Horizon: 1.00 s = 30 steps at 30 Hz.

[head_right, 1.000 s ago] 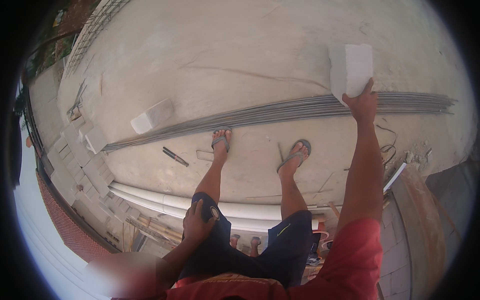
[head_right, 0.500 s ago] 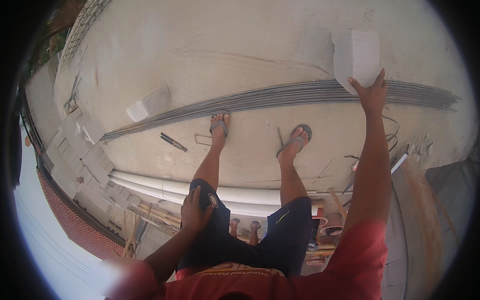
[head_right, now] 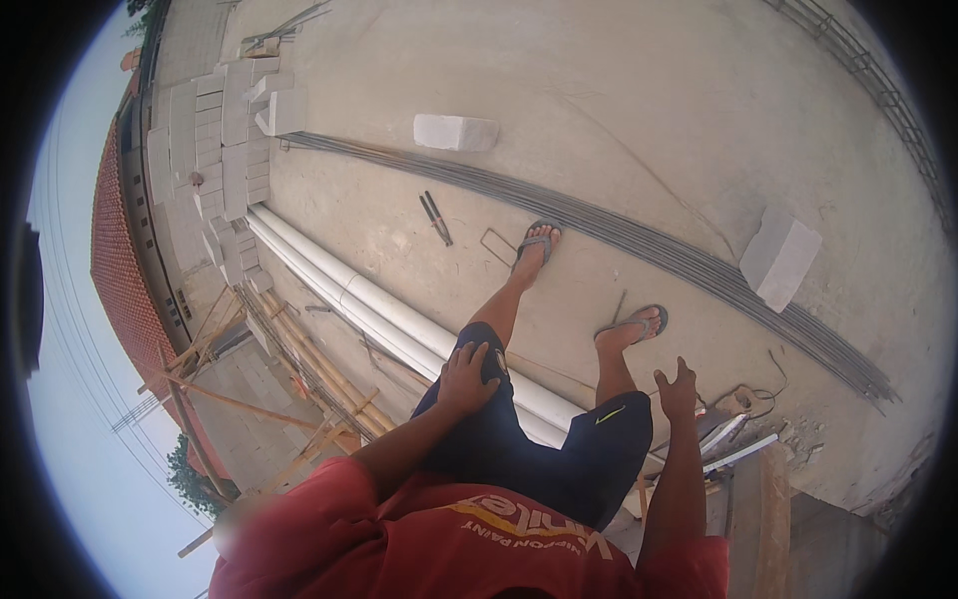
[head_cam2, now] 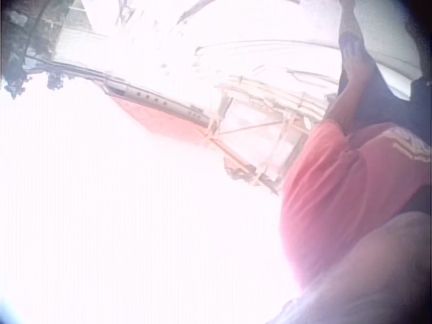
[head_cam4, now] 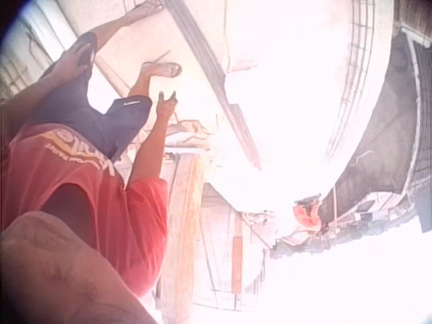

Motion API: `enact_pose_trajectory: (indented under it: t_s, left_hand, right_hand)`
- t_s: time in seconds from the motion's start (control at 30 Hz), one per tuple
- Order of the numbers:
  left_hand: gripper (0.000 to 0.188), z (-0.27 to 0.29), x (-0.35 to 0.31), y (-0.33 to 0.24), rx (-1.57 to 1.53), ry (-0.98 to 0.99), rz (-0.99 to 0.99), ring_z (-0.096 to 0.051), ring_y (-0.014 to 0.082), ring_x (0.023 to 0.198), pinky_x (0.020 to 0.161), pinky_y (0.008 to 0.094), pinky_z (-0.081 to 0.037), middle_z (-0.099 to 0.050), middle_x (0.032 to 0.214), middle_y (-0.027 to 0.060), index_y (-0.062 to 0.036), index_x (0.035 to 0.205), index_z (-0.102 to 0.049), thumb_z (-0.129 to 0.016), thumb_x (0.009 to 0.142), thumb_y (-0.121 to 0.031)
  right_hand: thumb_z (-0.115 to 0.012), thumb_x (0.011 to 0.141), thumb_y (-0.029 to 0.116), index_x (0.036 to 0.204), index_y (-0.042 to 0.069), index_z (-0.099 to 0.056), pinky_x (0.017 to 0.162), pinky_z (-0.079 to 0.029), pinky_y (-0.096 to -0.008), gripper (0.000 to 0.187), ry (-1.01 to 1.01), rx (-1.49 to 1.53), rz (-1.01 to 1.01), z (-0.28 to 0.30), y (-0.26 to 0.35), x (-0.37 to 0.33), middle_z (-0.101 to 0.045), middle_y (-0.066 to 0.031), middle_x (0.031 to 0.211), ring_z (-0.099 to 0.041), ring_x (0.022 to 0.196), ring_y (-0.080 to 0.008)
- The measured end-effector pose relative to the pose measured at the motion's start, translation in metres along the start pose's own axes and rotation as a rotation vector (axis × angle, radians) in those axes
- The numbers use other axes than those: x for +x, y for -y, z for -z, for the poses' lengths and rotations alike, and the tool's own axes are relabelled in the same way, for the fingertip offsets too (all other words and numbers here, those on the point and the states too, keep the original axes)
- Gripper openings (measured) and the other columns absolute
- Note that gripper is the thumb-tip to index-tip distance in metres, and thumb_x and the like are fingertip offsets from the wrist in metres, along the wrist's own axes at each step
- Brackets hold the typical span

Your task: The person assembles rebar cages on a rooftop construction site. They position rebar bars, place white foam spacers, and tie the rebar together using wire and pliers. Another worker is visible nearby.

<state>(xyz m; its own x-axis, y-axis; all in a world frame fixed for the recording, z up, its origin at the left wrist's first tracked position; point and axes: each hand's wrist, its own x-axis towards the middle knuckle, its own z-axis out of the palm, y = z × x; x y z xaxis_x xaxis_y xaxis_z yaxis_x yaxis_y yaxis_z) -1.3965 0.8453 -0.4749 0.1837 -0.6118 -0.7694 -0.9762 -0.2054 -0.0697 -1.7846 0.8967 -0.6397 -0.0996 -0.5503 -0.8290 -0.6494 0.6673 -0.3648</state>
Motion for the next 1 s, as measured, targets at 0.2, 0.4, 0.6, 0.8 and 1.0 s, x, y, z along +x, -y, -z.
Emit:
enact_pose_trajectory:
  t_s: [0.2, 0.4, 0.6, 0.8, 1.0]
  left_hand:
    - [0.040, -0.019, -0.018, 0.097, -0.301, -0.077, -0.075, -0.046, 0.0358, 0.120, 0.096, 0.0490, -0.040, -0.049, 0.129, 0.0195, -0.0066, 0.115, -0.057, -0.060, 0.081, -0.025]
    - [0.025, 0.011, -0.016, 0.176, -0.492, 0.240, -0.166, -0.061, 0.0363, 0.095, 0.082, 0.0439, -0.048, -0.063, 0.100, 0.0230, 0.0005, 0.091, -0.066, -0.062, 0.080, -0.021]
    - [0.034, 0.026, -0.037, 0.304, -0.467, 0.068, -0.086, -0.062, 0.0384, 0.093, 0.079, 0.0450, -0.050, -0.064, 0.096, 0.0233, 0.0011, 0.089, -0.067, -0.057, 0.086, -0.031]
    - [0.040, -0.005, -0.045, 0.374, -0.737, 0.137, 0.070, -0.059, 0.0378, 0.099, 0.086, 0.0476, -0.046, -0.062, 0.101, 0.0227, 0.0004, 0.095, -0.066, -0.048, 0.091, -0.035]
    - [0.054, 0.043, -0.056, 0.360, -1.186, 0.218, 0.283, -0.049, 0.0364, 0.114, 0.095, 0.0461, -0.041, -0.053, 0.121, 0.0213, -0.0039, 0.122, -0.052, -0.057, 0.085, -0.042]
  right_hand:
    - [-0.065, 0.078, 0.035, 0.128, -0.001, -0.048, 0.095, -0.041, -0.0455, 0.064, 0.102, -0.214, -0.009, 0.024, 0.010, -0.090, -0.053, -0.0294, 0.118, -0.052, 0.112, -0.0400]
    - [-0.062, 0.076, 0.033, 0.124, -0.009, -0.048, 0.099, -0.039, -0.0444, 0.065, -0.005, -0.343, -0.096, 0.019, 0.048, -0.151, -0.054, -0.0295, 0.120, -0.051, 0.115, -0.0413]
    - [-0.064, 0.076, 0.032, 0.123, -0.012, -0.048, 0.095, -0.043, -0.0429, 0.066, 0.041, -0.482, 0.056, -0.037, 0.221, -0.142, -0.053, -0.0317, 0.121, -0.053, 0.112, -0.0408]
    - [-0.073, 0.071, 0.032, 0.130, -0.006, -0.044, 0.094, -0.043, -0.0426, 0.075, 0.025, -0.514, 0.371, -0.086, 0.436, -0.079, -0.055, -0.0308, 0.115, -0.055, 0.108, -0.0409]
    - [-0.080, 0.062, 0.037, 0.144, 0.009, -0.021, 0.094, -0.043, -0.0496, 0.105, 0.025, -0.830, 0.417, -0.150, 0.582, 0.048, -0.038, -0.0244, 0.133, -0.046, 0.117, -0.0400]
